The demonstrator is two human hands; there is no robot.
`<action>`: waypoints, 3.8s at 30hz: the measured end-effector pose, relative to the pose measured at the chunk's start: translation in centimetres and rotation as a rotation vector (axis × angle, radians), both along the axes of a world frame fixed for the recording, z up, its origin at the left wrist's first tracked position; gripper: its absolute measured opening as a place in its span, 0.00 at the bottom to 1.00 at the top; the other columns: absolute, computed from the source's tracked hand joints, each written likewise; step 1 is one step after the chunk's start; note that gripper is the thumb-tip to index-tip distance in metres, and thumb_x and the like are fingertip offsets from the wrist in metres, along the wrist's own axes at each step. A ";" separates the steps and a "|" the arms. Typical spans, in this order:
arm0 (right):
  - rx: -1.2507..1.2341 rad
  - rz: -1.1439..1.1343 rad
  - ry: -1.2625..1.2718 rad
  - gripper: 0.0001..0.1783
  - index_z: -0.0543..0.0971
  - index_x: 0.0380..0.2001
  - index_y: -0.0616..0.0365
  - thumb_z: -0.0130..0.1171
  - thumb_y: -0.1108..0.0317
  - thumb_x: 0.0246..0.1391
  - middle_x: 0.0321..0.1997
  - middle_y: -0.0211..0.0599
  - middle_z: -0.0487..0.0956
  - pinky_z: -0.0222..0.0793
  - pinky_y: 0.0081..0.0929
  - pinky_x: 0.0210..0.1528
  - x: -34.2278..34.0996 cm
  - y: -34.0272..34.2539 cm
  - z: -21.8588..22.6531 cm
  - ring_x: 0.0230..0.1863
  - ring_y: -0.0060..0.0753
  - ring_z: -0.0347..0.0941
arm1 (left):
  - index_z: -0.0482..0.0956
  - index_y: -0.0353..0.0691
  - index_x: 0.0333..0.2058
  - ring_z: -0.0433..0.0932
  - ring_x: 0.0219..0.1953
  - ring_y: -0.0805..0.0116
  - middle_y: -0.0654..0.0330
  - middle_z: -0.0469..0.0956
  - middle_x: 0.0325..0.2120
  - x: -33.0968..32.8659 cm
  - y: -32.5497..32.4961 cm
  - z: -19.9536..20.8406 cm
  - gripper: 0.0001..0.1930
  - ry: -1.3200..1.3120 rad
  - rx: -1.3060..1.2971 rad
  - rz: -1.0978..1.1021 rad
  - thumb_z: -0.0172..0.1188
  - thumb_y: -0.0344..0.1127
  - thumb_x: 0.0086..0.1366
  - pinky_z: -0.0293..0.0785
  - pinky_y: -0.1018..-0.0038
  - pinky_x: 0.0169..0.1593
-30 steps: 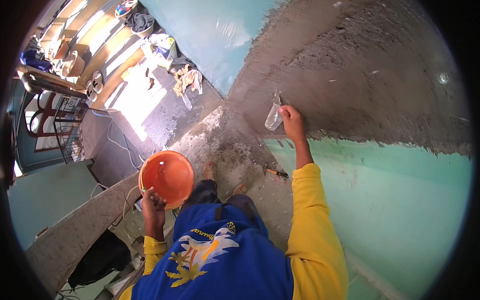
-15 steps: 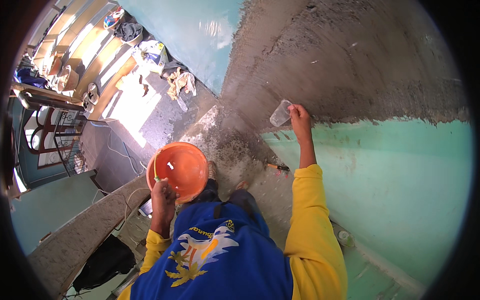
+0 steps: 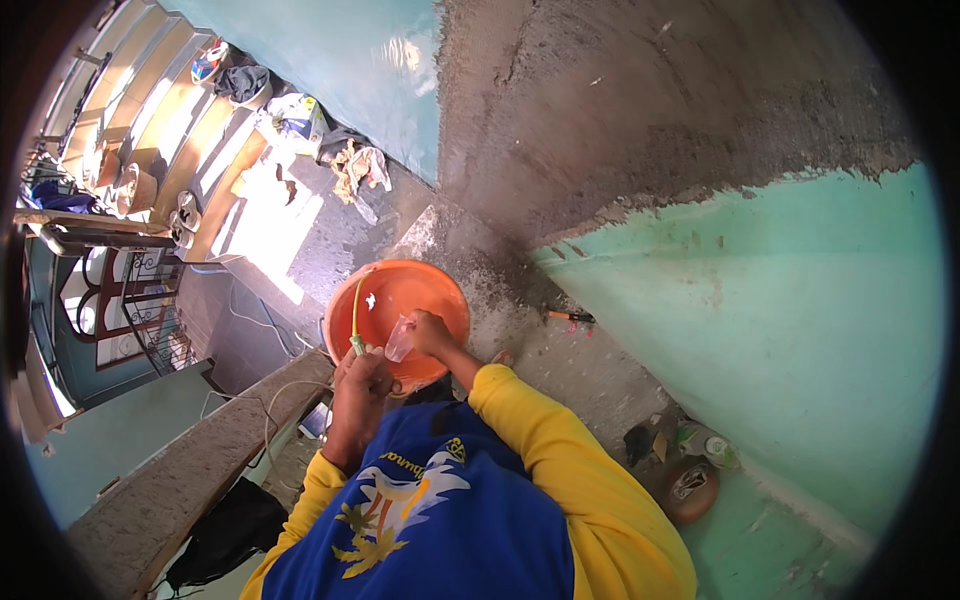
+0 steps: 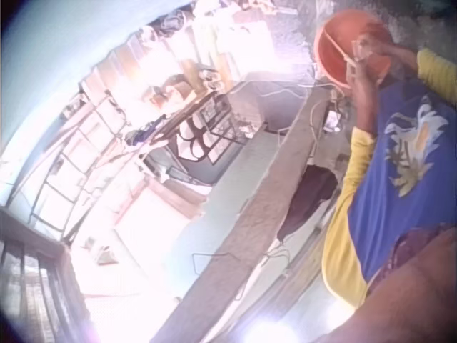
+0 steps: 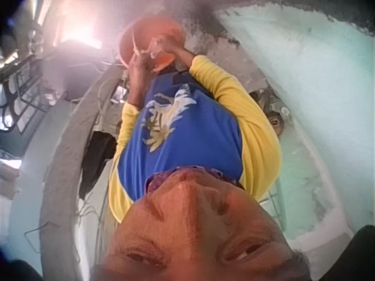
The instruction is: The person pours water from a plastic cup onto a vertical strip of wet plaster on a wall, then smooths the surface with a trowel. The person repeatedly scoops water from an orange bucket and applies it to the plaster, then smooths the area. Later, the person transfers water between buckets and pours water from a bottle into a bucket.
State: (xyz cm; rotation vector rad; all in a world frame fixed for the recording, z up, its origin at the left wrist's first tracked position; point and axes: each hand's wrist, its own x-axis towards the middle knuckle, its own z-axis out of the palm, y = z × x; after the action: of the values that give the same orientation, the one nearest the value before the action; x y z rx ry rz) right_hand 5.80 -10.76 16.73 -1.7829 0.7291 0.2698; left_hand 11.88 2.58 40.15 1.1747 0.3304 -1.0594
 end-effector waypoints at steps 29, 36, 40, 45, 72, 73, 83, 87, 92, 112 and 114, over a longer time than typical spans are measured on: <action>-0.810 -0.272 -0.519 0.07 0.81 0.39 0.63 0.61 0.69 0.64 0.37 0.42 0.80 0.72 0.35 0.39 -2.4 -25.6 16.2 0.36 0.43 0.78 | 0.69 0.50 0.32 0.59 0.17 0.78 0.75 0.59 0.17 -0.6 6.9 -6.0 0.06 0.024 0.135 0.324 0.56 0.38 0.68 0.67 0.71 0.30; -0.709 -0.322 -0.413 0.08 0.82 0.42 0.63 0.62 0.69 0.64 0.38 0.37 0.81 0.72 0.29 0.39 -8.5 -23.6 15.7 0.36 0.32 0.77 | 0.66 0.50 0.30 0.55 0.14 0.79 0.74 0.57 0.16 -1.4 11.2 -7.0 0.09 0.018 0.192 0.541 0.56 0.37 0.69 0.67 0.71 0.28; -0.467 -0.382 -0.318 0.09 0.82 0.41 0.61 0.60 0.66 0.66 0.31 0.27 0.77 0.68 0.20 0.35 -10.8 -24.1 15.0 0.30 0.18 0.70 | 0.66 0.50 0.32 0.55 0.14 0.79 0.74 0.57 0.16 -1.1 12.0 -6.9 0.08 0.036 0.253 0.617 0.56 0.37 0.70 0.68 0.73 0.28; -0.504 -0.488 -0.251 0.14 0.82 0.42 0.61 0.59 0.60 0.68 0.29 0.26 0.75 0.67 0.20 0.36 -10.8 -30.2 15.6 0.31 0.17 0.67 | 0.68 0.50 0.33 0.55 0.14 0.79 0.74 0.58 0.16 -1.4 13.9 -7.7 0.07 0.054 0.230 0.677 0.56 0.37 0.71 0.67 0.73 0.28; 0.216 -0.799 -0.619 0.11 0.77 0.45 0.55 0.57 0.59 0.70 0.30 0.21 0.69 0.60 0.21 0.30 -9.4 -29.3 21.6 0.26 0.17 0.60 | 0.66 0.52 0.30 0.54 0.14 0.79 0.75 0.57 0.14 -2.1 11.4 -6.0 0.09 0.044 0.132 0.599 0.56 0.38 0.69 0.67 0.73 0.28; 0.261 -0.808 -0.640 0.11 0.77 0.45 0.55 0.57 0.59 0.70 0.30 0.22 0.70 0.60 0.21 0.30 -9.5 -28.7 21.6 0.27 0.18 0.61 | 0.66 0.52 0.29 0.54 0.14 0.79 0.76 0.57 0.14 -2.2 11.2 -5.8 0.09 0.029 0.112 0.591 0.56 0.38 0.70 0.67 0.73 0.29; 0.303 -0.190 -0.392 0.04 0.79 0.40 0.55 0.59 0.69 0.66 0.35 0.30 0.82 0.73 0.20 0.36 -6.3 -10.0 12.2 0.32 0.22 0.79 | 0.66 0.51 0.28 0.56 0.16 0.79 0.75 0.57 0.16 -5.4 8.6 -4.2 0.10 -0.054 0.044 0.556 0.56 0.37 0.69 0.67 0.71 0.30; 0.071 0.375 -0.449 0.11 0.81 0.47 0.60 0.62 0.68 0.64 0.42 0.36 0.83 0.77 0.25 0.42 -6.1 -1.6 11.0 0.35 0.26 0.80 | 0.65 0.51 0.27 0.56 0.15 0.79 0.75 0.58 0.16 -7.9 7.1 -2.9 0.11 -0.074 0.072 0.560 0.56 0.38 0.68 0.66 0.71 0.30; 0.013 0.635 -0.578 0.17 0.80 0.54 0.58 0.63 0.68 0.62 0.47 0.46 0.82 0.78 0.29 0.42 -8.5 -1.7 14.8 0.38 0.37 0.82 | 0.65 0.51 0.27 0.56 0.15 0.79 0.75 0.58 0.16 -12.9 6.5 -2.1 0.11 -0.111 0.038 0.653 0.56 0.38 0.68 0.66 0.72 0.29; -0.087 0.611 0.403 0.15 0.76 0.49 0.64 0.59 0.64 0.65 0.33 0.39 0.81 0.75 0.27 0.25 -38.8 -38.1 -1.6 0.26 0.33 0.80 | 0.72 0.41 0.35 0.66 0.23 0.77 0.68 0.68 0.23 -47.6 1.2 -6.5 0.10 -0.059 0.410 1.194 0.60 0.40 0.66 0.70 0.73 0.28; -0.066 0.564 0.491 0.15 0.76 0.50 0.63 0.58 0.65 0.66 0.34 0.40 0.81 0.74 0.27 0.24 -39.7 -40.3 -4.6 0.25 0.35 0.80 | 0.74 0.37 0.37 0.70 0.28 0.74 0.64 0.71 0.28 -52.1 0.5 -8.6 0.14 -0.032 0.439 1.258 0.60 0.43 0.63 0.72 0.72 0.30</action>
State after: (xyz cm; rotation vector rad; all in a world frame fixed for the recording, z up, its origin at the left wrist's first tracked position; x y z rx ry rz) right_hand -33.94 -51.07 12.14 -1.9805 0.5535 1.0997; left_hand -40.26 3.06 31.57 1.0511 1.1272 0.1515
